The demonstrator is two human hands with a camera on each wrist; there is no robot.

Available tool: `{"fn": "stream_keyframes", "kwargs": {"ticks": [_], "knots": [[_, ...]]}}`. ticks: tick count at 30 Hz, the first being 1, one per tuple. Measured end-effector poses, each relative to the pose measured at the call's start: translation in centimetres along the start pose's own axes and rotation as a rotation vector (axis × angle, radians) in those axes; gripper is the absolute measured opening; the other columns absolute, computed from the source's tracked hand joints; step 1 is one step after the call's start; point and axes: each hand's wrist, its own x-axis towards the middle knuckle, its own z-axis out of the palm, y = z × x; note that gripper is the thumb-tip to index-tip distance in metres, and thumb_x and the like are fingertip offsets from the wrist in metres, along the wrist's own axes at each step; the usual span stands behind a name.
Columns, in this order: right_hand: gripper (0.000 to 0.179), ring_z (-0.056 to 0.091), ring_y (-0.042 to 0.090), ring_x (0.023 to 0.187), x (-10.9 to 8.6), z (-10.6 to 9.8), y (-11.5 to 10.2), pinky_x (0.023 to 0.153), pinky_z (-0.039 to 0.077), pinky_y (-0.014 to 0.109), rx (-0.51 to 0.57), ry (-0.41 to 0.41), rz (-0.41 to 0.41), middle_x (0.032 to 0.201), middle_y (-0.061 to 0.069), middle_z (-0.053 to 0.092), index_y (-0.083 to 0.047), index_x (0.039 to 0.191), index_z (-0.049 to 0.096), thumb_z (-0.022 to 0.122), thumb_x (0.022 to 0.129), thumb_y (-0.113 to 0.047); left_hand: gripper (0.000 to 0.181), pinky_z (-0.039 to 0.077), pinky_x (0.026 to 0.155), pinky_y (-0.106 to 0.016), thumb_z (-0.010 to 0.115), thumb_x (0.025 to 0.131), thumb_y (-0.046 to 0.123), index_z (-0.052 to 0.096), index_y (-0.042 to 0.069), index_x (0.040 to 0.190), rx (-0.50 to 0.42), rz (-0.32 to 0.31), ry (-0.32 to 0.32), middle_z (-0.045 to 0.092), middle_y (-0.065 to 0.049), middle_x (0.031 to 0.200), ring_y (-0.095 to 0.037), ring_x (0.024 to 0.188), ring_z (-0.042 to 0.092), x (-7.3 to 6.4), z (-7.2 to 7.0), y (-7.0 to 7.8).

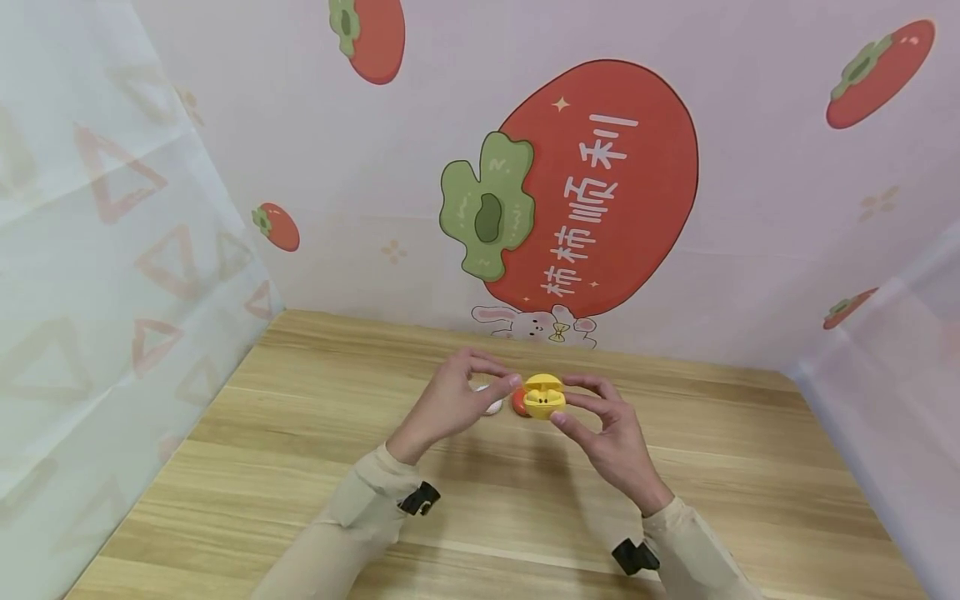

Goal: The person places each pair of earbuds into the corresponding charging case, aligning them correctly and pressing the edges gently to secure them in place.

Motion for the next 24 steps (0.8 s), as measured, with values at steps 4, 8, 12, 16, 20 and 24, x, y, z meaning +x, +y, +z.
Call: {"fn": "stream_keyframes", "kwargs": {"ticks": [4, 8, 12, 16, 20, 24], "knots": [[0.023, 0.048, 0.028, 0.126, 0.0, 0.0, 0.1, 0.103, 0.033, 0.063, 0.006, -0.003, -0.001, 0.130, 0.010, 0.060, -0.003, 0.112, 0.078, 0.078, 0.088, -0.005, 0.028, 0.044, 0.102, -0.056, 0.071, 0.096, 0.038, 0.080, 0.014, 0.107, -0.079, -0.055, -0.026, 0.066, -0.002, 0.123, -0.024, 0.125, 0.053, 0.7, 0.2, -0.3], [0.024, 0.048, 0.027, 0.126, 0.1, 0.0, 0.0, 0.103, 0.033, 0.062, 0.014, -0.011, -0.009, 0.130, 0.009, 0.060, -0.003, 0.112, 0.078, 0.078, 0.088, -0.004, 0.035, 0.039, 0.107, -0.059, 0.067, 0.098, 0.041, 0.079, 0.012, 0.113, -0.181, -0.109, -0.096, 0.067, -0.001, 0.127, -0.024, 0.128, 0.053, 1.1, 0.4, -0.5], [0.025, 0.047, 0.028, 0.127, 0.1, 0.0, 0.0, 0.103, 0.033, 0.062, 0.027, -0.023, -0.014, 0.131, 0.011, 0.059, -0.003, 0.112, 0.077, 0.079, 0.087, -0.003, 0.038, 0.035, 0.109, -0.061, 0.066, 0.098, 0.045, 0.079, 0.014, 0.113, -0.263, -0.176, -0.155, 0.066, 0.000, 0.132, -0.024, 0.132, 0.052, 1.3, 0.6, -0.6], [0.025, 0.046, 0.028, 0.128, 0.1, 0.0, 0.0, 0.103, 0.032, 0.064, 0.026, -0.035, -0.015, 0.132, 0.013, 0.059, -0.003, 0.112, 0.077, 0.079, 0.087, -0.004, 0.037, 0.035, 0.110, -0.061, 0.066, 0.097, 0.047, 0.081, 0.015, 0.107, -0.291, -0.211, -0.176, 0.064, -0.001, 0.135, -0.027, 0.135, 0.049, 1.5, 0.8, -0.9], [0.025, 0.046, 0.029, 0.129, 0.1, 0.0, 0.1, 0.104, 0.030, 0.065, 0.029, -0.045, -0.020, 0.133, 0.018, 0.057, -0.004, 0.112, 0.078, 0.079, 0.087, -0.004, 0.033, 0.033, 0.110, -0.063, 0.067, 0.098, 0.042, 0.082, 0.013, 0.102, -0.294, -0.221, -0.181, 0.063, -0.003, 0.137, -0.030, 0.137, 0.046, 1.6, 1.0, -1.1], [0.025, 0.045, 0.030, 0.130, 0.1, 0.0, 0.2, 0.104, 0.029, 0.065, 0.036, -0.054, -0.026, 0.134, 0.020, 0.056, -0.004, 0.112, 0.078, 0.079, 0.087, -0.003, 0.032, 0.034, 0.109, -0.064, 0.067, 0.098, 0.037, 0.081, 0.008, 0.102, -0.300, -0.209, -0.184, 0.062, -0.006, 0.138, -0.032, 0.138, 0.045, 1.7, 1.0, -1.1]]}}
